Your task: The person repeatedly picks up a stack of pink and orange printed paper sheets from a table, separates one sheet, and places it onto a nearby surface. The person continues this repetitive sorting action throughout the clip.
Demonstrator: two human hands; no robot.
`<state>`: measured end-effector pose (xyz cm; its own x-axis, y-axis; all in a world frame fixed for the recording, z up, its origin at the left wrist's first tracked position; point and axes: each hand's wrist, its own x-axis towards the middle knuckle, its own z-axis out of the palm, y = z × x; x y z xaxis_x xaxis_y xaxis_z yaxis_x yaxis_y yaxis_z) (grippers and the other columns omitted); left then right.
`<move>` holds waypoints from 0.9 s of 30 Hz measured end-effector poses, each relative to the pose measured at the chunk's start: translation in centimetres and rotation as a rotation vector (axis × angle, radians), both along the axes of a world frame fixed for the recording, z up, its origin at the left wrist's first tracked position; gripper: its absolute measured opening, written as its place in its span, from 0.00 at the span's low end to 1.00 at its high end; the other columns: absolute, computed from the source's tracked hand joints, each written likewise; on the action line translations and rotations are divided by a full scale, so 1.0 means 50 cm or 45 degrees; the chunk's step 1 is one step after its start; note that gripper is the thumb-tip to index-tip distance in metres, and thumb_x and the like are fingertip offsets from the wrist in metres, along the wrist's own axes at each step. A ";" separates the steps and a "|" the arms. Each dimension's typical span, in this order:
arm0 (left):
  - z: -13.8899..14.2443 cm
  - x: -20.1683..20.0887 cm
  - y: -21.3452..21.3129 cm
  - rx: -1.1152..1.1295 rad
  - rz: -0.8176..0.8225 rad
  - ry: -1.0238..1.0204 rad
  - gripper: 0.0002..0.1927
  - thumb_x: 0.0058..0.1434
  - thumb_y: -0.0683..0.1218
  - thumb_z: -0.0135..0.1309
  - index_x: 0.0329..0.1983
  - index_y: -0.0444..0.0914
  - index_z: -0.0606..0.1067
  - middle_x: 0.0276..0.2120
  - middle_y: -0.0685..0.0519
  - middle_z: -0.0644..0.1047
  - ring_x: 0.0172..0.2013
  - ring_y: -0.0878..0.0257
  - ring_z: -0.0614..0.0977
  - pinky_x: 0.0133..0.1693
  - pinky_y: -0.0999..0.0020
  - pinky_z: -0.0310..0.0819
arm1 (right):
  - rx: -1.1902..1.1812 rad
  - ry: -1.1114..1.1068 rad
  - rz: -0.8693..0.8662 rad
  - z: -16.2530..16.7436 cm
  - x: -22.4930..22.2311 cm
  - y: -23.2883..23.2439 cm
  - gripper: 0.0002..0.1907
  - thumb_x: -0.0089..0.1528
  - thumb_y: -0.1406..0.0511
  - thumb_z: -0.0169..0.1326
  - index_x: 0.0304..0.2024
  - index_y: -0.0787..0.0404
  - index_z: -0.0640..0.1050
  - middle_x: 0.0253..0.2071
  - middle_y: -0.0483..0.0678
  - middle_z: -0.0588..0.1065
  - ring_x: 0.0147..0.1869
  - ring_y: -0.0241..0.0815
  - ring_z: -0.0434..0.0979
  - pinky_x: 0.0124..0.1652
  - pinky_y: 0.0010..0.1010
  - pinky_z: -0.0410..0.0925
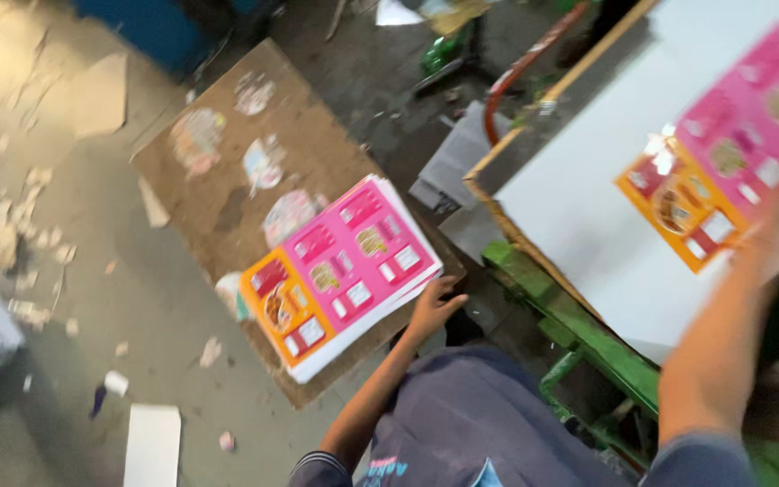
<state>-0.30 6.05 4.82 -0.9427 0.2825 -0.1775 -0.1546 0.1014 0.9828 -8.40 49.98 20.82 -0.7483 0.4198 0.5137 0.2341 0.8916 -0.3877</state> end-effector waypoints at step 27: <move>0.073 0.090 -0.547 -0.124 1.368 0.106 0.23 0.61 0.46 0.68 0.53 0.34 0.72 0.43 0.51 0.79 0.40 0.64 0.80 0.42 0.66 0.77 | -1.484 -0.276 0.522 -0.232 0.092 -0.685 0.11 0.58 0.63 0.65 0.39 0.58 0.77 0.28 0.46 0.76 0.30 0.45 0.78 0.31 0.38 0.70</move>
